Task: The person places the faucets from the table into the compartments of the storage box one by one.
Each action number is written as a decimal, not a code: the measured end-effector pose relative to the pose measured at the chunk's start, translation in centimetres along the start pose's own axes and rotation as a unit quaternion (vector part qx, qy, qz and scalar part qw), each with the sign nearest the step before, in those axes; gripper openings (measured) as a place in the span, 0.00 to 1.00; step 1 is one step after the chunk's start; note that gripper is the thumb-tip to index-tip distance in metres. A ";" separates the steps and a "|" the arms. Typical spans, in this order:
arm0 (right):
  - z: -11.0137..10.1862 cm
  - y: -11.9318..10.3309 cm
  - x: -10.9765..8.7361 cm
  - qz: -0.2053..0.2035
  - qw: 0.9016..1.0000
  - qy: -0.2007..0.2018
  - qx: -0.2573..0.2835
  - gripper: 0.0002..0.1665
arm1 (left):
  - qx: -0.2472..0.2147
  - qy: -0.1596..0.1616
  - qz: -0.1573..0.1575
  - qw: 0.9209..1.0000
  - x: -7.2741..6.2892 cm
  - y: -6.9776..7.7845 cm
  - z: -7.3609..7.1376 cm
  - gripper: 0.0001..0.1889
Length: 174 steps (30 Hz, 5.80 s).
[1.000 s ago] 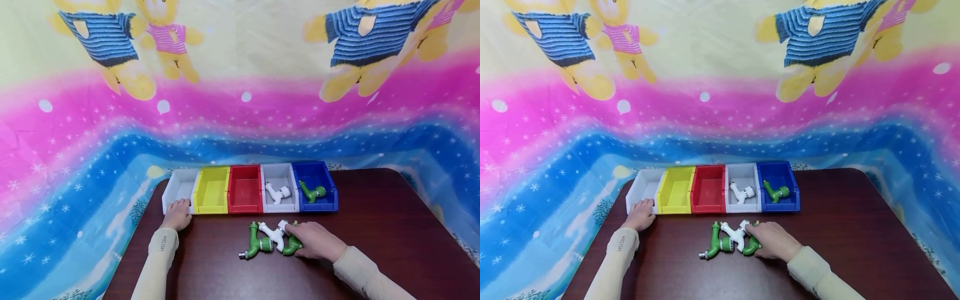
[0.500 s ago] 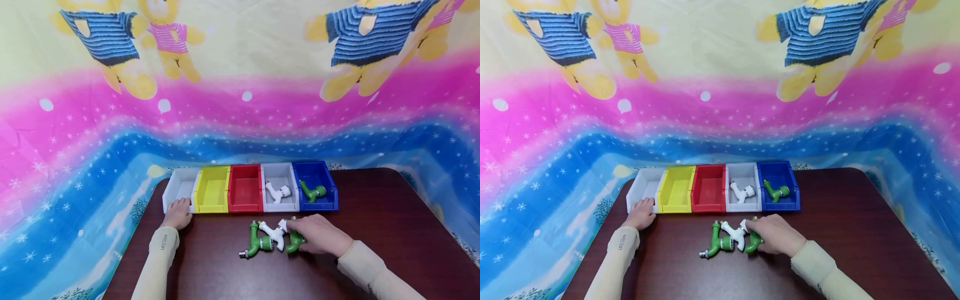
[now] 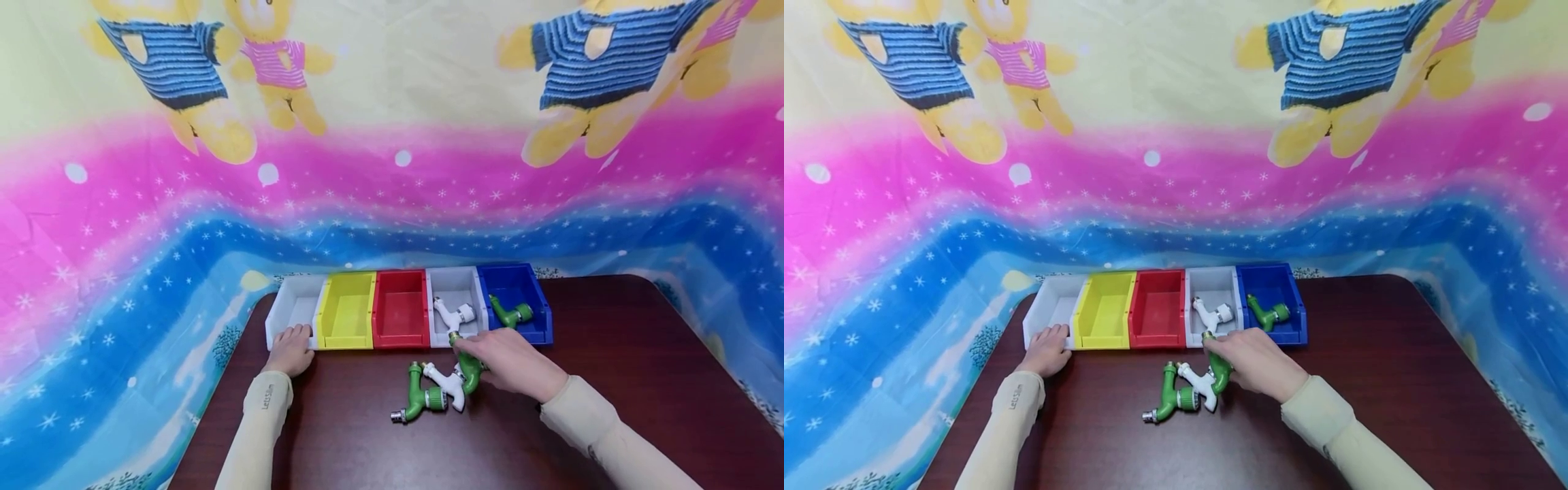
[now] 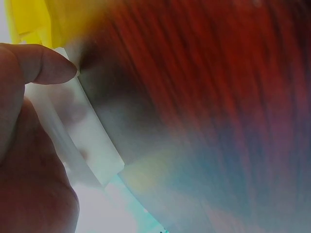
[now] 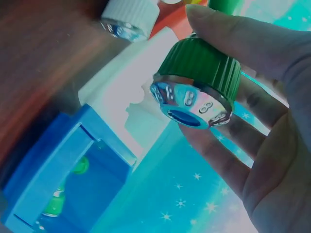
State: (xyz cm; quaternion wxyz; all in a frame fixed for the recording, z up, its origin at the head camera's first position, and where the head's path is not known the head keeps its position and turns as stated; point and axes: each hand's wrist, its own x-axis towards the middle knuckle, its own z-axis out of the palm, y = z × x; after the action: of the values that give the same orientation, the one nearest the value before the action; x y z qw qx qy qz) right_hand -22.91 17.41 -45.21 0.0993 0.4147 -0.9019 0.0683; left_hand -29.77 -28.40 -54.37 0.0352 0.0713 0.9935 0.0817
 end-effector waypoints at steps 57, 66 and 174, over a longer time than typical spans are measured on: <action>4.2 1.7 15.8 0.020 0.998 -0.016 -0.057 0.21 | -0.001 0.009 0.003 1.000 -0.1 -0.2 0.2 0.17; 4.9 1.6 16.6 0.004 0.998 -0.002 -0.059 0.17 | -0.010 0.020 0.011 1.000 0.2 -0.9 1.0 0.16; 10.9 1.4 17.5 0.000 0.994 -0.004 -0.105 0.15 | -0.003 0.024 0.003 1.000 -0.3 -0.4 0.7 0.18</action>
State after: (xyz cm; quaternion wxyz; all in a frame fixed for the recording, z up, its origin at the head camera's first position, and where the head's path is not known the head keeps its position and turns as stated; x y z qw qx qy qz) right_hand -36.45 3.21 -51.70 0.1388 0.4023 -0.9045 -0.0284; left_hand -29.48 -28.73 -55.07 0.0111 0.0722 0.9935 0.0870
